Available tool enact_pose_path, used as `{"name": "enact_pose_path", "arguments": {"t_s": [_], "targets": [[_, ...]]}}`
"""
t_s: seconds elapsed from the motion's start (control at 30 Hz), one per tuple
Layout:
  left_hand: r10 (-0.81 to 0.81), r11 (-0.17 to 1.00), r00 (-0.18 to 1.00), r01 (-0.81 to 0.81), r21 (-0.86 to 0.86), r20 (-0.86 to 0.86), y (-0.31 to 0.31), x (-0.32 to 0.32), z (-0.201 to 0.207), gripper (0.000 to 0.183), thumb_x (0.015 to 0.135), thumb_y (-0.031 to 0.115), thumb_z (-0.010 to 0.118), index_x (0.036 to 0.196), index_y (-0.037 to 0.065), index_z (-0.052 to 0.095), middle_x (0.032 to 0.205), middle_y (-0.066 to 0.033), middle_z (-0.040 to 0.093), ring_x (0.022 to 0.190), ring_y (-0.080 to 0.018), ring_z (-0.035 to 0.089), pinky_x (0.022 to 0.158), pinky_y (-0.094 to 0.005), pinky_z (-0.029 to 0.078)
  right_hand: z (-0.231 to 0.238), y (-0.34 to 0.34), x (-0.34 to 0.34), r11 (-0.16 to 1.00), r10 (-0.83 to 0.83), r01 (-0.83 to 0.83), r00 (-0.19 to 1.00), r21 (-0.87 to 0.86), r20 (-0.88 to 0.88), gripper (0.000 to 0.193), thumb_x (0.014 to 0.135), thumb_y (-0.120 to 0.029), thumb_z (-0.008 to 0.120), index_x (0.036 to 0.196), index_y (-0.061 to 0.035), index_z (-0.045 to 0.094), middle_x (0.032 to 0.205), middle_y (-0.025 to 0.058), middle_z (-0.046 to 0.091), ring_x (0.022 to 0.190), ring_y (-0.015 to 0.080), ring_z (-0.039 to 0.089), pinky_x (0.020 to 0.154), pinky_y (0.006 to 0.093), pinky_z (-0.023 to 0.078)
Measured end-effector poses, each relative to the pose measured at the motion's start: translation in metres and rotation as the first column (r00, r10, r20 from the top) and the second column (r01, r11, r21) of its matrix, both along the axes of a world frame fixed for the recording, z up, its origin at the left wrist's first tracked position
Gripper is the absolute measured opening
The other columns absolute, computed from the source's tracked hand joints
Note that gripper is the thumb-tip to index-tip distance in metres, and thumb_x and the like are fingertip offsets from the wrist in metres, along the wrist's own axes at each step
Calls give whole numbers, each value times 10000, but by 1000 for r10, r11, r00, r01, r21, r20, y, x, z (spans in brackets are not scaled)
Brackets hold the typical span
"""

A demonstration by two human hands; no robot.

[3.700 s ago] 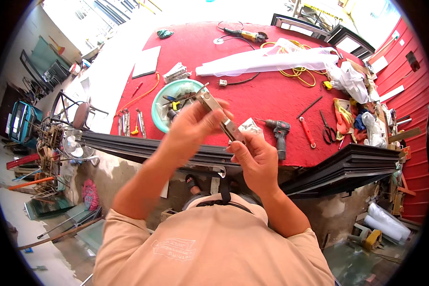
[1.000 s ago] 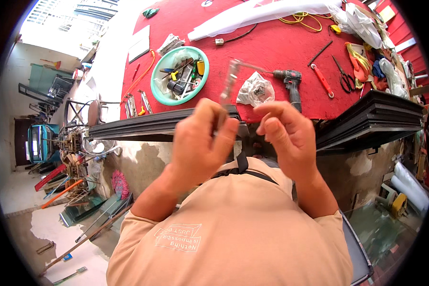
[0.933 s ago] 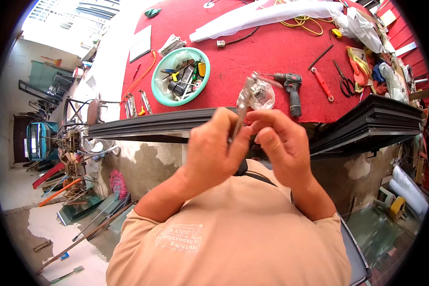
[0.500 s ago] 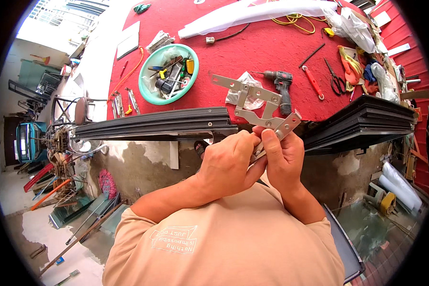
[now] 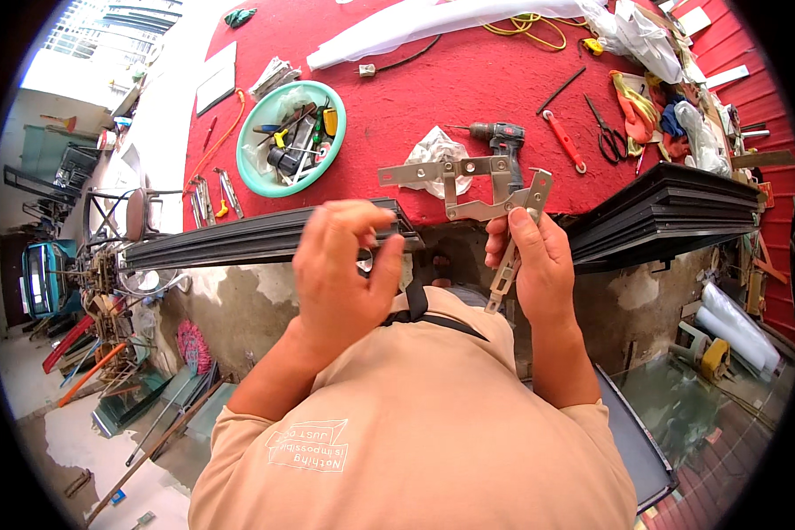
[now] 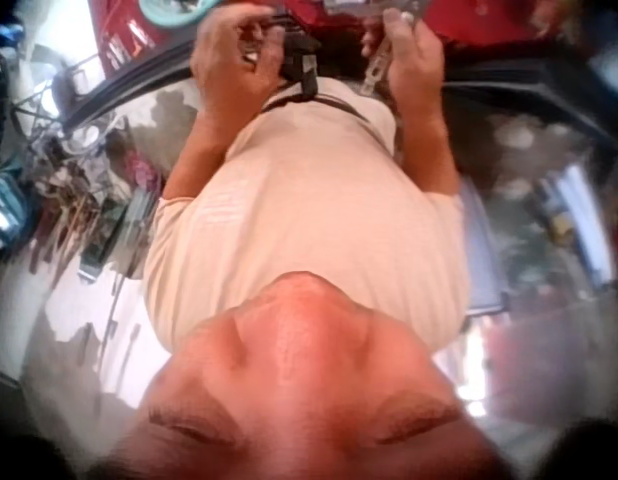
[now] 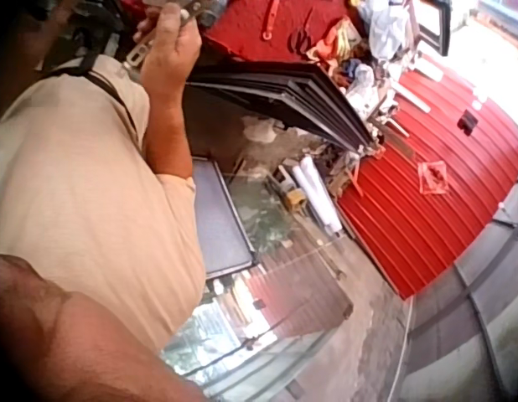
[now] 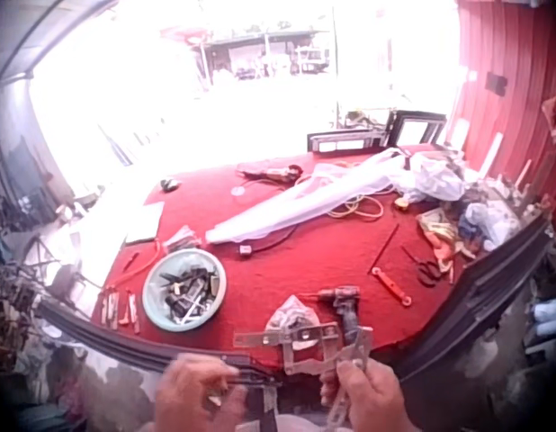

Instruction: The person uses a drill to secure metal hinges and brackets to a black aluminum window frame, handling screws by hand and flipping the frame over to work on different sides.

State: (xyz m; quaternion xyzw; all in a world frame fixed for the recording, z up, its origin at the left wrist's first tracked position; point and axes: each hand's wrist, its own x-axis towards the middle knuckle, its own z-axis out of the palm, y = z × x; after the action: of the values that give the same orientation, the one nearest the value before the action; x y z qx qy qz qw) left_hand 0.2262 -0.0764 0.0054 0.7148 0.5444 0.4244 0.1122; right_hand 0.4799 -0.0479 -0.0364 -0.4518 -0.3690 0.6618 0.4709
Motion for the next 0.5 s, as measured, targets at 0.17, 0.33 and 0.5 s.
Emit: {"name": "enact_pose_path", "arguments": {"t_s": [0.17, 0.33, 0.5], "targets": [[23, 999, 998, -26, -45, -52, 14, -14, 9, 359, 1014, 102, 803, 1354, 15, 729, 1135, -161, 756, 984, -298, 729, 863, -421, 582, 1, 11, 17, 989, 143, -142, 989, 43, -21, 384, 1208, -337, 616, 1092, 12, 728, 881, 43, 705, 785, 124, 670, 742, 290, 558], [51, 946, 985, 6, -323, 168, 5, -17, 14, 251, 1075, 100, 770, 1302, -7, 765, 1007, -121, 772, 836, -206, 727, 768, -371, 594, 7, 16, 16, 968, 219, -220, 975, 120, 28, 388, 1213, -341, 617, 1092, 12, 722, 885, 33, 697, 796, 116, 663, 749, 290, 556], [169, 800, 878, 143, -583, 447, 3, -19, 18, 188, 1122, 119, 734, 1254, -13, 757, 986, -30, 774, 842, -57, 679, 723, -254, 582, 0, 17, 18, 957, 240, -243, 970, 155, 43, 390, 1219, -345, 607, 1124, 16, 717, 926, 36, 702, 825, 108, 659, 754, 281, 548]]}}
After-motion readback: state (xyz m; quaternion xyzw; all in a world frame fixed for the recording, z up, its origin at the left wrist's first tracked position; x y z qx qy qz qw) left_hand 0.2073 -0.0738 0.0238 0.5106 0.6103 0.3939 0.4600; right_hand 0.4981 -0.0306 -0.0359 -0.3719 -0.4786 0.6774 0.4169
